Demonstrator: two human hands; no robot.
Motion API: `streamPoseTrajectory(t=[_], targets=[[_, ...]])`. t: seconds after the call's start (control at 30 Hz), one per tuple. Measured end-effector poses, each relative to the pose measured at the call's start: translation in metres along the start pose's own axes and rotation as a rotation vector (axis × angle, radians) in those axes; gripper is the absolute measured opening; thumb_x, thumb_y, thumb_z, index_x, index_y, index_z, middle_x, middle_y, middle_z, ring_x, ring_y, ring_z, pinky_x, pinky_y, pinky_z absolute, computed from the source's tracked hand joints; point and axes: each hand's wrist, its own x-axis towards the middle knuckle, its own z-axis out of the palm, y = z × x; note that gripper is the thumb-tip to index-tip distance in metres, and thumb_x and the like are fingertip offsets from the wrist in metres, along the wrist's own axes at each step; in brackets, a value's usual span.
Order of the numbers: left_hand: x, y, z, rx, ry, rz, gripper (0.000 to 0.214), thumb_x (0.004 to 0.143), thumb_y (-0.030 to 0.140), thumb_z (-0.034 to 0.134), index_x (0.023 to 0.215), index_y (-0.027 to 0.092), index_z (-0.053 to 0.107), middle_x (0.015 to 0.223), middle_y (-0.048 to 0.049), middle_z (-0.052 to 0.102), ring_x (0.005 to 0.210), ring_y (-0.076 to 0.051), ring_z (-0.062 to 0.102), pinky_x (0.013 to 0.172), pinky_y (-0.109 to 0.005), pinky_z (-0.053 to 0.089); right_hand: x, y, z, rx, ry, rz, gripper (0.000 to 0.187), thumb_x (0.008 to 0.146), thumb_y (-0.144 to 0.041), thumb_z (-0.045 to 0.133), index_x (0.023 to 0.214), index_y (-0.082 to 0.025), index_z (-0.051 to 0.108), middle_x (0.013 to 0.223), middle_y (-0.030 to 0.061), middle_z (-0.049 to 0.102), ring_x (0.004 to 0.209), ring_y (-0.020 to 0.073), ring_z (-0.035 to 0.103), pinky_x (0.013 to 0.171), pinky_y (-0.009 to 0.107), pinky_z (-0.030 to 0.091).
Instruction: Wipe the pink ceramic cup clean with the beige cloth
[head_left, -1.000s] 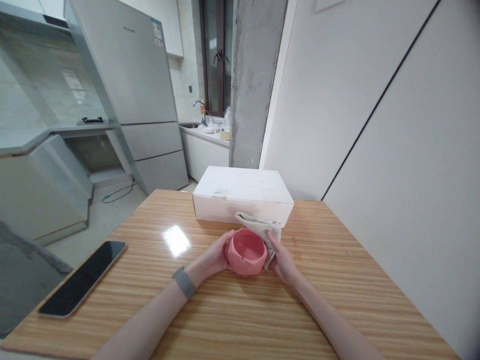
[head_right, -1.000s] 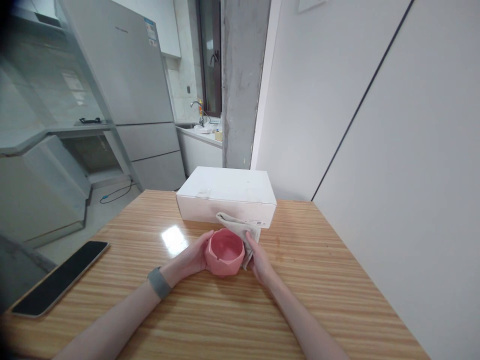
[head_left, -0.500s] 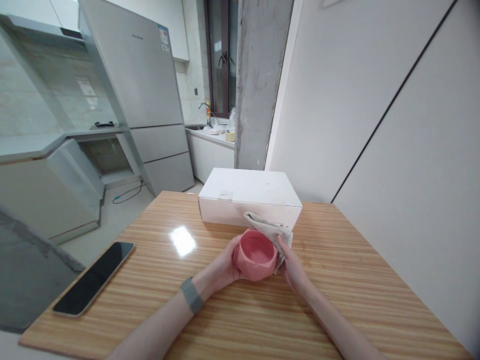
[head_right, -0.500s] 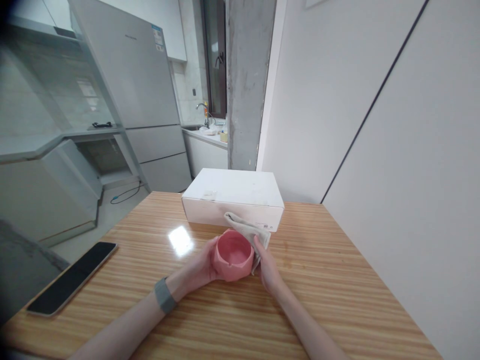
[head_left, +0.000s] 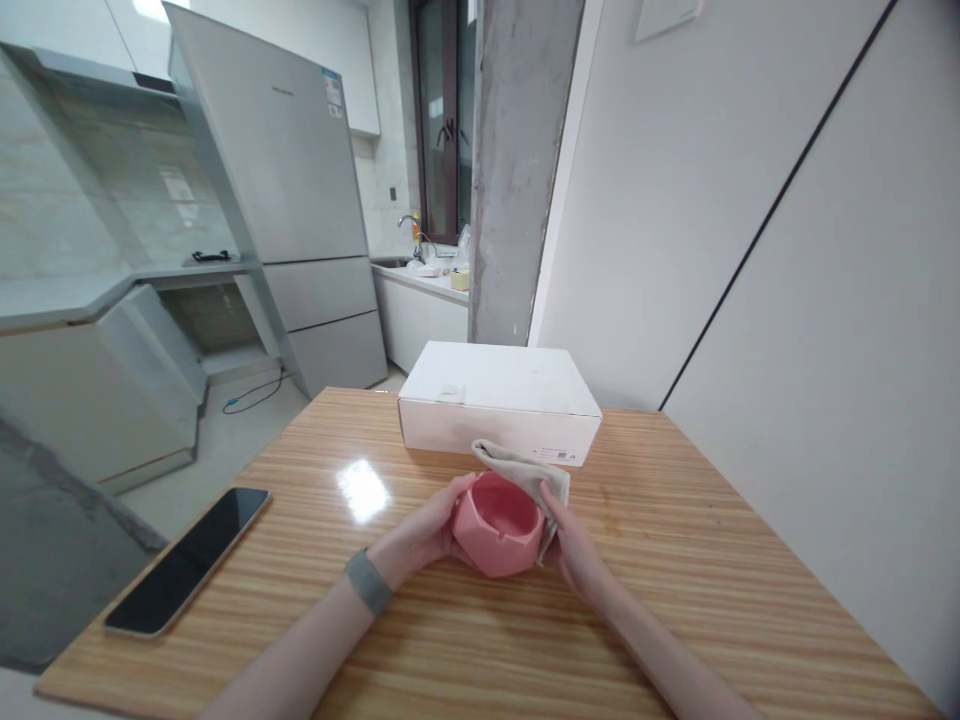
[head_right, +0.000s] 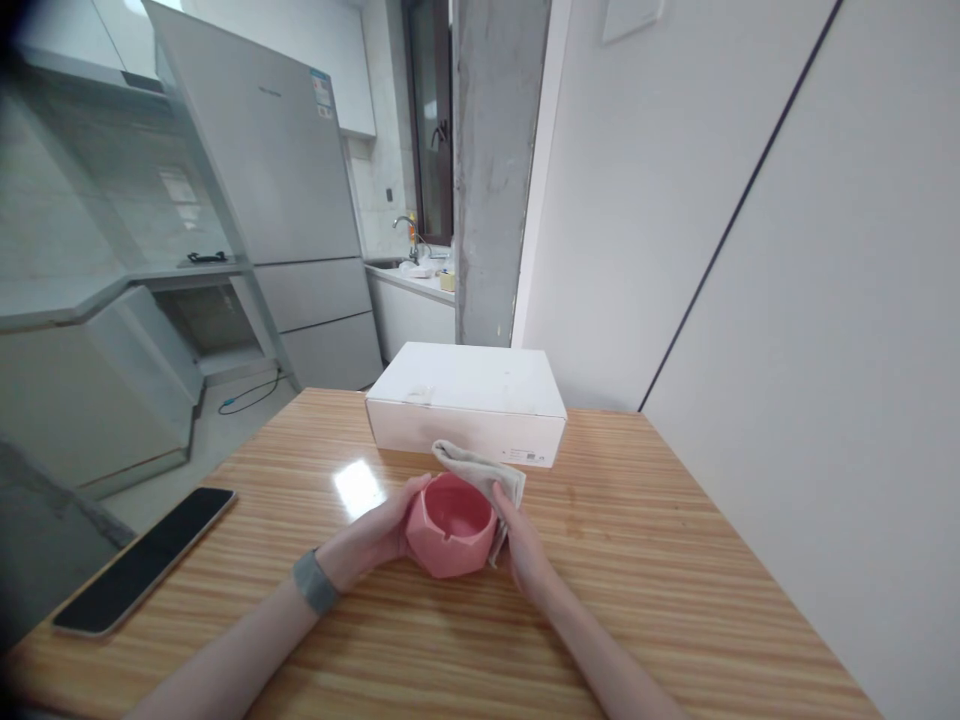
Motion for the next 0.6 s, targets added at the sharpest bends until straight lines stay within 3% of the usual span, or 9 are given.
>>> streamPoseTrajectory(t=[0.17,0.37,0.6], targets=[[0.002,-0.005,0.000,-0.083,-0.107,0.042,0.043,0.089,0.043,0.055,0.116,0.012,0.065,0.102,-0.0141,0.074,0.082,-0.025,0.070,0.066,-0.037,0.058,0.004,-0.008,-0.003,0.010,0.075,-0.006,0.045,0.066,-0.053,0.080,0.096,-0.020,0.077,0.105,0.0073,0.079,0.119,0.0333,0.063,0.104,0.045,0.048],[0.007,-0.020,-0.002,-0.183,-0.042,0.137,0.035,0.088,0.036,0.056,0.112,0.012,0.066,0.100,-0.0126,0.075,0.085,-0.023,0.071,0.073,-0.034,0.056,0.009,-0.010,-0.011,0.027,0.129,-0.009,0.043,0.062,-0.052,0.084,0.092,-0.022,0.078,0.100,0.0044,0.080,0.116,0.0311,0.065,0.098,0.039,0.054],[0.008,-0.022,0.001,-0.241,-0.052,0.178,0.035,0.087,0.030,0.059,0.117,0.013,0.065,0.107,-0.0126,0.074,0.097,-0.025,0.069,0.082,-0.035,0.053,0.009,-0.003,-0.014,-0.020,0.133,-0.035,0.039,0.069,-0.052,0.079,0.095,-0.022,0.077,0.104,0.0049,0.079,0.115,0.0289,0.067,0.091,0.036,0.058]])
